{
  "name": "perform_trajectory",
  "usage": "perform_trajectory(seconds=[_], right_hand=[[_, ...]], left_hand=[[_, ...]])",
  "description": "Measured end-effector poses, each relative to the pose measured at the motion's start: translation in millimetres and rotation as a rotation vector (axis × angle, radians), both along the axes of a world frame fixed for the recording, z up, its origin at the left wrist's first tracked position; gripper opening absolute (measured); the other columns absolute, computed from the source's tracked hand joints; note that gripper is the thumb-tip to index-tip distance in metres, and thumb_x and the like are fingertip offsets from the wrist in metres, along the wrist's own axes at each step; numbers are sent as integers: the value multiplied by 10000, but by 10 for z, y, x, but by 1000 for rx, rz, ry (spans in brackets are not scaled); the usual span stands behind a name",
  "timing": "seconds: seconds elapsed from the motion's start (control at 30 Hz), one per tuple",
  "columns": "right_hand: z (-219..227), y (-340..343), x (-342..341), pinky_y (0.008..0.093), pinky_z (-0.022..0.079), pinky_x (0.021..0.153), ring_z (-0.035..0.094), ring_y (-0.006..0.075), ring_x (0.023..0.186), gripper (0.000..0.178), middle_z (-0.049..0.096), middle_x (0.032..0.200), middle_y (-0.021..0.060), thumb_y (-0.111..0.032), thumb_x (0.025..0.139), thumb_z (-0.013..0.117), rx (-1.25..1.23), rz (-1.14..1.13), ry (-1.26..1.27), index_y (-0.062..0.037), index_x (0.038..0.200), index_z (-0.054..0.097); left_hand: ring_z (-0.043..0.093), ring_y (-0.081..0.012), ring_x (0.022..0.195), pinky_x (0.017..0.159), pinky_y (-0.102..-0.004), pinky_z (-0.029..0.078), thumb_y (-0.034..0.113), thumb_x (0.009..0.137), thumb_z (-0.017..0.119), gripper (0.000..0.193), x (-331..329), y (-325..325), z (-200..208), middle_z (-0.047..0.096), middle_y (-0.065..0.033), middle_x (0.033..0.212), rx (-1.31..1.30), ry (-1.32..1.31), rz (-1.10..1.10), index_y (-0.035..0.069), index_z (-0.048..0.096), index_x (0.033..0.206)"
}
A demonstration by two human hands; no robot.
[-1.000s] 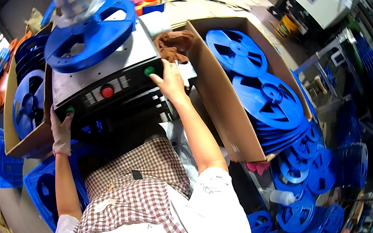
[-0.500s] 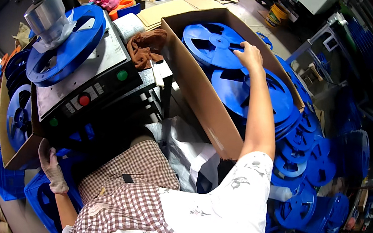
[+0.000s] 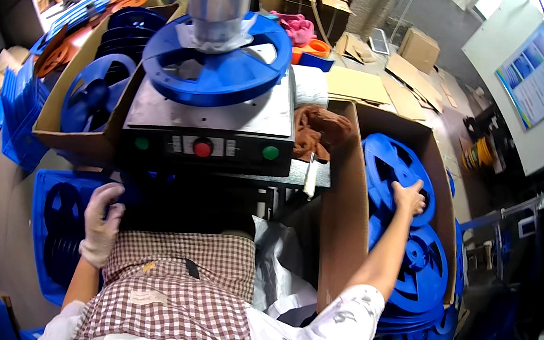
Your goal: The person repeatedly picks up blue plastic reels from a blue crate, places them onto a machine, and then removes them to place them into a cardboard box. This process is repeated continuously throughout the video.
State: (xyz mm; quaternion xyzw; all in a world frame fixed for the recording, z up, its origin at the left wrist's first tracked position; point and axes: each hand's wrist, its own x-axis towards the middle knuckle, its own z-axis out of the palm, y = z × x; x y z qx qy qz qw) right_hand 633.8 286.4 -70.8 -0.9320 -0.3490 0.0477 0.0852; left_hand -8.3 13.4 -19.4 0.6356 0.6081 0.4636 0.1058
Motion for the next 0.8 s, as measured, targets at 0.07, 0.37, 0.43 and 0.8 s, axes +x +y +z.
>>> perform_trajectory(seconds=[0.07,0.37,0.43,0.8], right_hand=[[190,-102,253,494,363,1076,476,380,1301,991,490,1401,245,-542,705,714,180,67,-11,-198,1530,286],[1786,-1996,-1602,364,597,707,661,241,663,763,656,848,172,-527,821,676,631,824,1662,20,1320,490],[1697,-2295,-1649,380,588,727,673,276,727,795,651,892,214,-524,794,693,228,826,1642,42,1314,494],[-176,-2392,-2717,470,479,980,556,329,1187,835,491,1344,286,-611,937,471,296,914,1640,88,1390,402]], left_hand=[[615,-316,1033,862,-369,526,-77,737,671,429,165,185,67,614,-152,1162,95,105,-156,31,603,1147],[418,-440,1322,1059,-525,411,360,654,881,1050,922,664,901,390,-234,1448,472,291,-566,79,317,1493],[364,-472,1337,1071,-569,362,366,573,903,1084,971,755,1032,354,-248,1453,512,145,-528,70,346,1454],[494,-109,491,600,-335,523,335,946,652,199,517,676,179,482,27,608,-400,-1434,-593,186,533,889]])
